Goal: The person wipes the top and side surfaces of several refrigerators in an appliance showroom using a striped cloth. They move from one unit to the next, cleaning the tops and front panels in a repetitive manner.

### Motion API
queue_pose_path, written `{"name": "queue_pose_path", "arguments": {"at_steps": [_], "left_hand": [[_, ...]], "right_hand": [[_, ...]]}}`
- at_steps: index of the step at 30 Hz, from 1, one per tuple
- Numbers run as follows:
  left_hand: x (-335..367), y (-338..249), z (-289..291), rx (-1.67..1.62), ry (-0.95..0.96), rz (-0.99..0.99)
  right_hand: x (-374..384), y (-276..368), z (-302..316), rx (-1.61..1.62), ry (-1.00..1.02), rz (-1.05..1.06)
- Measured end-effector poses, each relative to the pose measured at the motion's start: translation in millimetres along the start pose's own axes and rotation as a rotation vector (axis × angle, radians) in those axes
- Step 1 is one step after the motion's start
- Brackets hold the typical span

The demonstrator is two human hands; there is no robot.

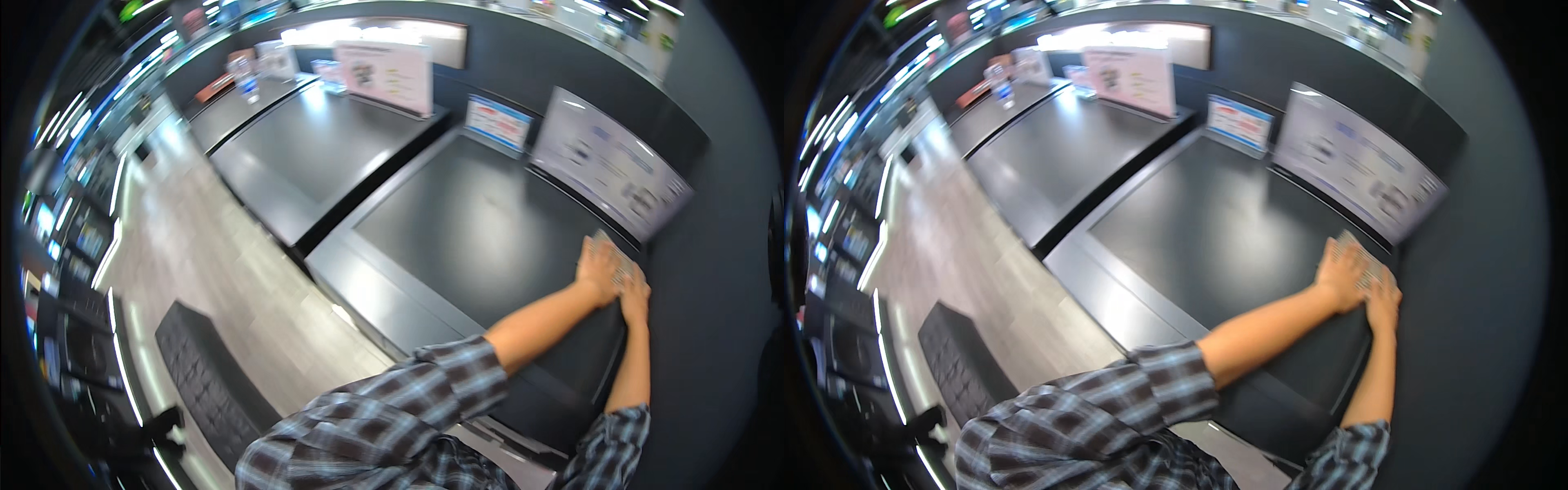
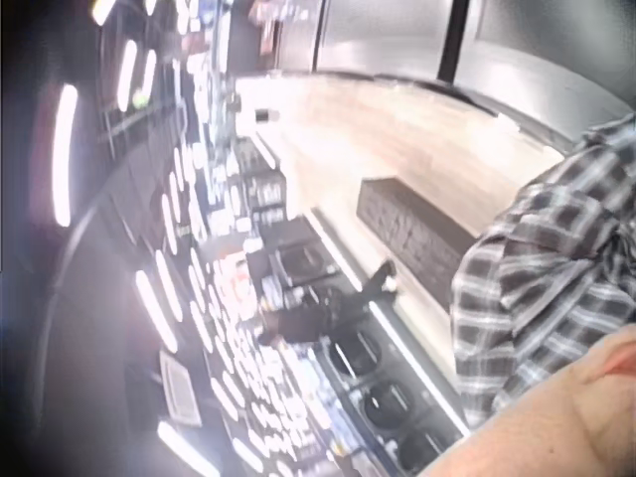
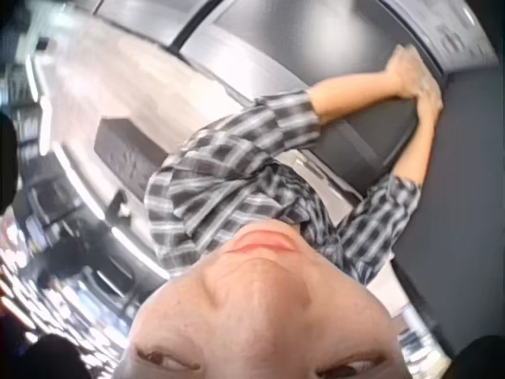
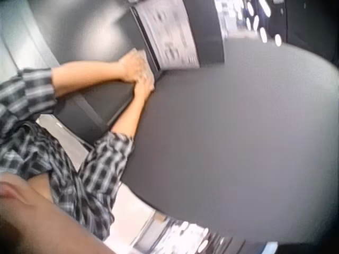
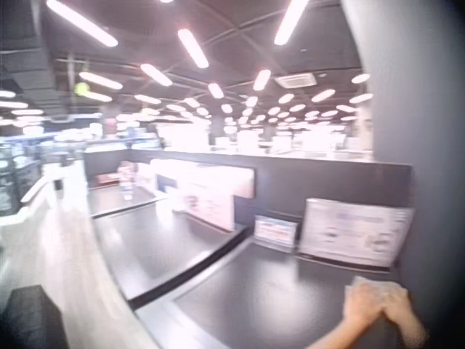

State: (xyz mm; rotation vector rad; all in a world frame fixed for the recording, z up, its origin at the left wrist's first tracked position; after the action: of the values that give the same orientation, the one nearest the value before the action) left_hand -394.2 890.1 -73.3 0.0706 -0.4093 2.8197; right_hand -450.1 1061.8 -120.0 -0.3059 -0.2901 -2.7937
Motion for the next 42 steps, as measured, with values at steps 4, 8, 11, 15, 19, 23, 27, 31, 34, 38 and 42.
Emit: {"name": "queue_pose_path", "arguments": {"at_steps": [4, 8, 11, 15, 19, 23, 27, 31, 34, 38, 42], "left_hand": [[18.8, 17.0, -4.9, 0.015, -0.002, 0.045], [28.2, 20.4, -7.6, 0.019, -0.015, 0.043], [30.6, 18.3, -6.3, 0.021, -0.025, 0.029], [27.4, 15.8, -4.8, -0.007, 0.000, 0.033], [15.3, 18.6, -4.4, -0.001, 0.027, 0.026], [-4.0, 21.2, 0.2, 0.029, 0.072, 0.012], [-30.7, 12.3, -2.4, 0.026, 0.126, -0.012], [-61.8, 5.9, -1.4, 0.049, 0.139, -0.027], [-89.8, 8.8, -3.3, 0.043, 0.155, -0.022], [-122.7, -2.7, -4.6, 0.015, 0.140, -0.032], [-151.6, -4.2, -10.3, 0.000, 0.098, -0.032]], "right_hand": [[24.9, -3.5, -9.3, 0.193, -0.030, -0.146], [30.8, -7.6, -11.1, 0.208, -0.002, -0.191], [31.0, -9.9, -9.2, 0.155, -0.046, -0.127], [23.1, -11.7, -6.3, 0.035, -0.091, -0.057], [12.0, -2.2, -14.2, -0.230, -0.014, 0.050], [-14.6, 26.7, -4.8, -0.103, -0.013, -0.050], [-55.7, 54.7, 16.4, 0.008, 0.014, -0.149], [-86.3, 70.8, 24.9, -0.060, 0.031, -0.166], [-115.3, 103.5, 37.1, -0.075, 0.076, -0.205], [-147.7, 105.6, 32.9, -0.149, 0.085, -0.175], [-172.2, 118.7, 31.8, -0.266, 0.132, -0.160]]}}
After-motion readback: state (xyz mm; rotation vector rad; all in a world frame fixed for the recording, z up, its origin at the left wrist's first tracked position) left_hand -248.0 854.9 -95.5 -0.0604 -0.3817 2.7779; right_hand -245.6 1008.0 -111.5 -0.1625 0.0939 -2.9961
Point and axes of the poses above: each hand's wrist, its own x-axis towards the middle knuckle, its own z-axis out of the back of the hand, y = z × x, the point moved 6 cm from there along x, towards the middle knuckle, and after that the axes turned 5 degrees about z, right-handed, at the moved point
